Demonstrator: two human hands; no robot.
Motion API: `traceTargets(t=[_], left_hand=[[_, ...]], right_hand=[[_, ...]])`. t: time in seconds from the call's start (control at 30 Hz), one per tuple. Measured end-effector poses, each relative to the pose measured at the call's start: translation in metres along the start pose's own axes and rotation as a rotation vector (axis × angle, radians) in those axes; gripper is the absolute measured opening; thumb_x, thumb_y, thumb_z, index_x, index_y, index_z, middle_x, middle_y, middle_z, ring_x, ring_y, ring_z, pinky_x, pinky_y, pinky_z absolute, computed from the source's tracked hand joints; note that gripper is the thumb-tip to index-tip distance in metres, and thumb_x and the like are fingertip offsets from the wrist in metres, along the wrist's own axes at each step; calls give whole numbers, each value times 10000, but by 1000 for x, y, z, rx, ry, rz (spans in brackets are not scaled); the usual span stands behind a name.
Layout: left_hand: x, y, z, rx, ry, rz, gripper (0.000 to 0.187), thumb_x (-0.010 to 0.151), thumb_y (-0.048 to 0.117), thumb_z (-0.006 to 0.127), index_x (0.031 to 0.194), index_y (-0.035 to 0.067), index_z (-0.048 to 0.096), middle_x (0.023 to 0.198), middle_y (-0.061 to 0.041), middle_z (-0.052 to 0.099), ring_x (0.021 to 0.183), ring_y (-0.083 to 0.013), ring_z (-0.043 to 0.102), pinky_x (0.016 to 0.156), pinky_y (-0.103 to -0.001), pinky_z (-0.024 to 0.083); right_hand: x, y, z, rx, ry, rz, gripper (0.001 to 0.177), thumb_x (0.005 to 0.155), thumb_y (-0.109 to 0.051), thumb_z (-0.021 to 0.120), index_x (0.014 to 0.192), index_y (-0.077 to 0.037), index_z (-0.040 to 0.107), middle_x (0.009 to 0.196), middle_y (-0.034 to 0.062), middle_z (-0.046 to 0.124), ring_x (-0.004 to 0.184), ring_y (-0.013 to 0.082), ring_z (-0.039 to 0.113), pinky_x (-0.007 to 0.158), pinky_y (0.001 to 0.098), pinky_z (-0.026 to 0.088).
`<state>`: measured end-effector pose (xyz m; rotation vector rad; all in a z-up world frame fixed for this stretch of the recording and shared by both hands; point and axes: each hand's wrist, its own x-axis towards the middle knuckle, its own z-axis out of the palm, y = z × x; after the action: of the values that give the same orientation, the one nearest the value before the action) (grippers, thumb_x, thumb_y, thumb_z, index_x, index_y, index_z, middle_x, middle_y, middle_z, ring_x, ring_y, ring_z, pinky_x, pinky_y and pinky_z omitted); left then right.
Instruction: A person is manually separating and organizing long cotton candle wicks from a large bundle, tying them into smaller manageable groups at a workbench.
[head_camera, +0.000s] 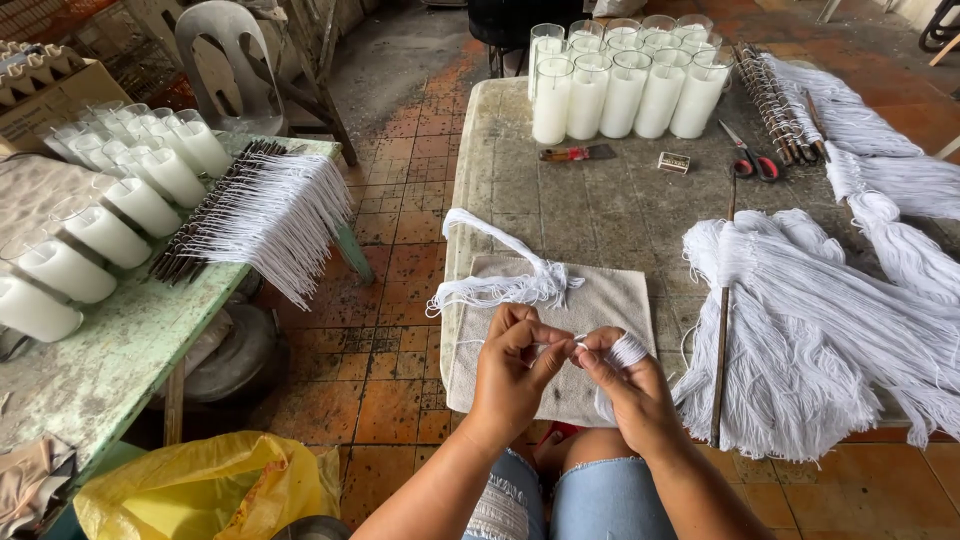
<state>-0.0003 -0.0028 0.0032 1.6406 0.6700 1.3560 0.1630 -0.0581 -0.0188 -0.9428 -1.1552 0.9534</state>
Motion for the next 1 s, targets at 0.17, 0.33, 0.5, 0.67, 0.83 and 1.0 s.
traceTargets(t=[0.17,0.33,0.5,0.67,0.83,1.0], left_hand=[[2,23,-4,378,-66,301,112,915,0,744,1011,32,697,980,-67,449,906,-218,551,755,-314,509],[2,8,-3,-215,-199,-189,91,938,270,725,918,184,706,938,24,527,992,-130,483,926,-280,423],[-1,4,0,-136,-154,-173,85,956,237,715,920,162,700,935,8,530,895,-117,505,806,-252,448],[-6,-8,5,-223,-157,-248,94,977,145,690,924,112,621,816,12,594,703,-72,503,630,-233,421],[-7,-10,6,-416,-126,-326,111,903,167,775,974,92,733,1012,-57,746,1003,-153,707,919,-286,551],[-1,-8,5,-248,-143,-118,46,972,161,706,980,116,710,947,-29,650,904,-159,664,850,-285,539]], right_hand=[[5,-25,0,-520,-71,-299,106,1031,-170,560,1019,-70,594,941,47,601,912,182,603,876,305,477],[6,-11,0,-330,64,-195,149,994,-219,651,1009,-71,641,920,46,637,854,143,609,782,256,482],[2,-22,6,-327,59,-291,98,958,-135,661,1034,-75,668,1021,52,631,993,176,632,921,295,501],[7,-16,4,-424,83,-344,94,990,-161,647,940,-84,626,928,45,619,917,175,634,891,294,497],[8,-3,-10,564,-29,-4,108,1012,-218,614,976,-117,603,1124,92,539,1246,281,510,1063,437,401],[5,-38,2,231,-391,20,464,910,-232,711,1249,-128,413,1601,105,357,1195,250,501,1102,449,362]])
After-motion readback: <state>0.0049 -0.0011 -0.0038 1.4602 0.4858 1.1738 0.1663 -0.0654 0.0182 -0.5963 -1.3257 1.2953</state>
